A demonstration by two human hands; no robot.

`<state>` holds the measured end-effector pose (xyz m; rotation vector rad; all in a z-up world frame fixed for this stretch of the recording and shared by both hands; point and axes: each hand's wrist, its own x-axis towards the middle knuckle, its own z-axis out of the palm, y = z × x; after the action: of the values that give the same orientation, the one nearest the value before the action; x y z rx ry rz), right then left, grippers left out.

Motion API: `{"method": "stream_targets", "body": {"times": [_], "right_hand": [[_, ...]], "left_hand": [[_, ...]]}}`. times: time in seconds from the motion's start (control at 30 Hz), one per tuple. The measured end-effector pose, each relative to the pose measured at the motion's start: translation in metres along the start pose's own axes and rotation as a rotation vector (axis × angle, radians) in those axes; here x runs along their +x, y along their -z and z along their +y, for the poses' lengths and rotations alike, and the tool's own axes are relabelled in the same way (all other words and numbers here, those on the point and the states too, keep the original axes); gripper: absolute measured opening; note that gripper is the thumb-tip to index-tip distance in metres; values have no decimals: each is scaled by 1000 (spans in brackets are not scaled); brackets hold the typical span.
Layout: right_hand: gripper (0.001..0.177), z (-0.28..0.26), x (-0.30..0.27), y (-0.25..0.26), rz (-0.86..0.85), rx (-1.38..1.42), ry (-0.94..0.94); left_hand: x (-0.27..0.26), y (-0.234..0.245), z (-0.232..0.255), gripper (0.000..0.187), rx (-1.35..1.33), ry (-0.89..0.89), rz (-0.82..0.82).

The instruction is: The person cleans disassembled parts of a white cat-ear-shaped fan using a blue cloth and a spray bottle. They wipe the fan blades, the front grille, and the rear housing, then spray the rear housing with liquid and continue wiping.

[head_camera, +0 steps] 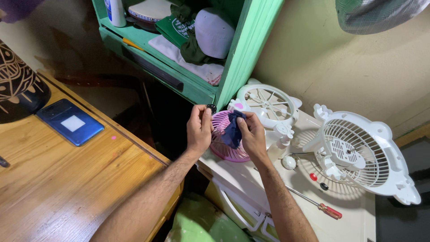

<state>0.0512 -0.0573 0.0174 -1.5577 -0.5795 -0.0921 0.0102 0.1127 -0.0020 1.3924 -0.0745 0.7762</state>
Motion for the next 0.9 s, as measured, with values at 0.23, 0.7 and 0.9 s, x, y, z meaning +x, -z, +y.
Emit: {"method": "stream_targets", "body": {"times": [0.23, 0.7, 0.9], "right_hand": [[23, 7, -9, -11, 50, 48, 6], [31, 20, -9, -14, 128, -121, 77], [33, 18, -1, -5, 155, 416, -131]], "left_hand": [[-15, -5, 13, 14, 233, -250, -159], [-23, -9, 7, 13, 411, -377, -308], [-15, -7, 11, 17, 254, -265, -117]]}}
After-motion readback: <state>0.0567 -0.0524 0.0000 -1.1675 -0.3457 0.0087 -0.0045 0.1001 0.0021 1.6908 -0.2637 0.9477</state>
